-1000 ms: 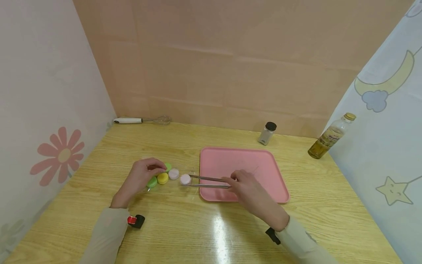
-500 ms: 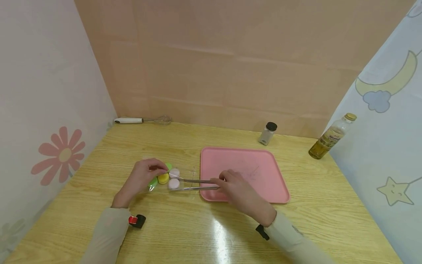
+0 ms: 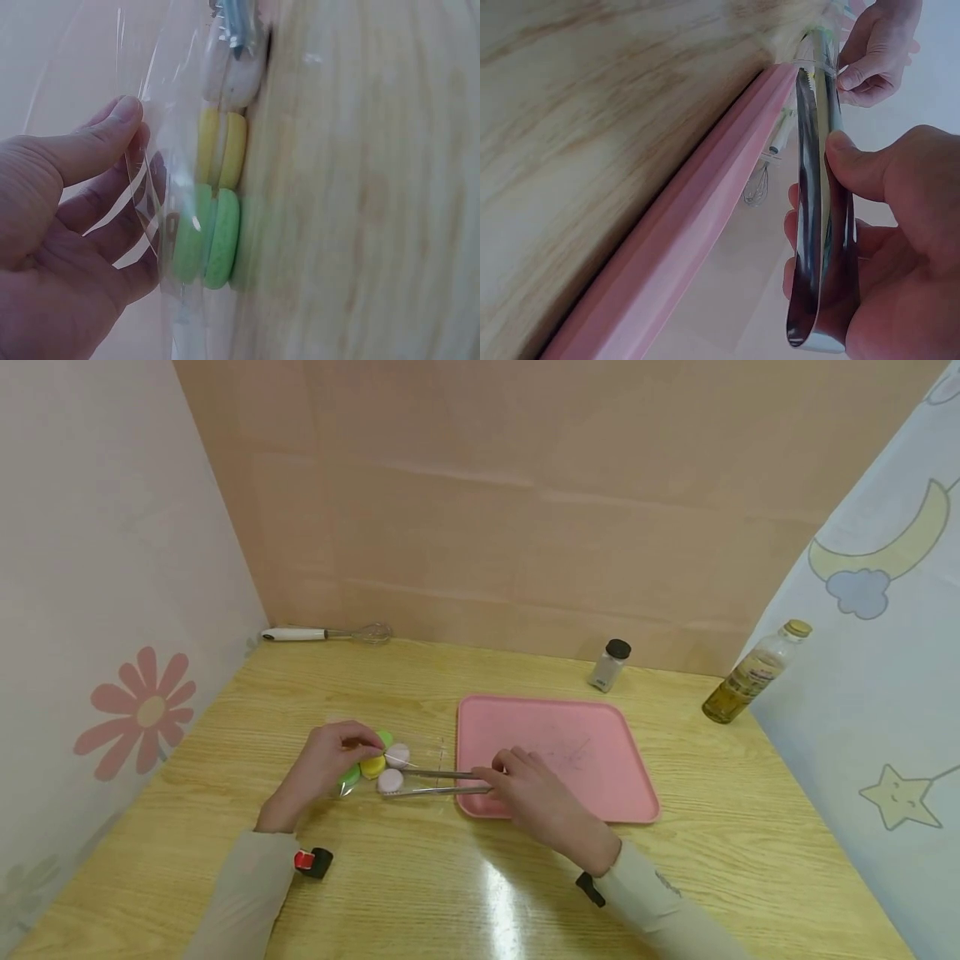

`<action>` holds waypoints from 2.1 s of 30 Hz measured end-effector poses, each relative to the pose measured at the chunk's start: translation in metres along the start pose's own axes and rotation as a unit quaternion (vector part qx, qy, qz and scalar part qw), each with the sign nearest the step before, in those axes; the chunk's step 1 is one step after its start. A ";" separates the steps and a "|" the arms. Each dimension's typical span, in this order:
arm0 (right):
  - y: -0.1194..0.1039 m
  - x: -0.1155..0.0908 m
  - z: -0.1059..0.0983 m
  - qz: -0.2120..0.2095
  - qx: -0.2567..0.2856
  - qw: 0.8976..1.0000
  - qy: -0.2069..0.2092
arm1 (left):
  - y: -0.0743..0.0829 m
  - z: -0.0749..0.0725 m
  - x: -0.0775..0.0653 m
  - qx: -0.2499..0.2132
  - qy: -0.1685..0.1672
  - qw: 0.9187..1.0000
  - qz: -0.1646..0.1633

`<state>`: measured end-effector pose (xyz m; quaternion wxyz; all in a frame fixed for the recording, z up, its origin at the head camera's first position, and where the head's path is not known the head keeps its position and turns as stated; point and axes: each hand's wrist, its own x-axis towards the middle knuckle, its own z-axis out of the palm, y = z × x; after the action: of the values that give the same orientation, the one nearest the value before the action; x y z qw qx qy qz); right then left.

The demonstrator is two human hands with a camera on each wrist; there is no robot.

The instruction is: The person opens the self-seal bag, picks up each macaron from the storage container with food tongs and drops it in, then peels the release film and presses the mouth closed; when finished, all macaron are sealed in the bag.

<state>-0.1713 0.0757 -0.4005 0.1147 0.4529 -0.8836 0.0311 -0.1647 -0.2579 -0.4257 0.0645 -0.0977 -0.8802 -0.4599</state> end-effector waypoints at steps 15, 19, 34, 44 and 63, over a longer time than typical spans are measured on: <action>0.008 -0.018 -0.003 -0.021 -0.003 0.998 0.052 | -0.001 0.000 -0.001 0.004 0.003 1.000 0.000; 0.012 -0.025 -0.003 -0.020 -0.006 0.998 0.064 | 0.000 0.000 -0.001 0.004 0.003 1.000 0.002; 0.039 -0.075 -0.001 0.016 0.000 0.992 0.125 | -0.001 0.001 -0.001 0.004 0.004 1.000 0.013; 0.080 -0.124 -0.018 0.041 0.033 0.983 0.178 | -0.002 0.001 -0.001 0.008 0.004 1.000 0.001; 0.159 -0.221 -0.027 0.235 -0.047 0.959 0.150 | -0.001 0.002 0.000 0.008 0.003 1.000 0.001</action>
<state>-0.1703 0.3484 -0.4174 0.2564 0.2163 -0.9384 0.0833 -0.1645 -0.2572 -0.4277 0.0682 -0.0966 -0.8838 -0.4528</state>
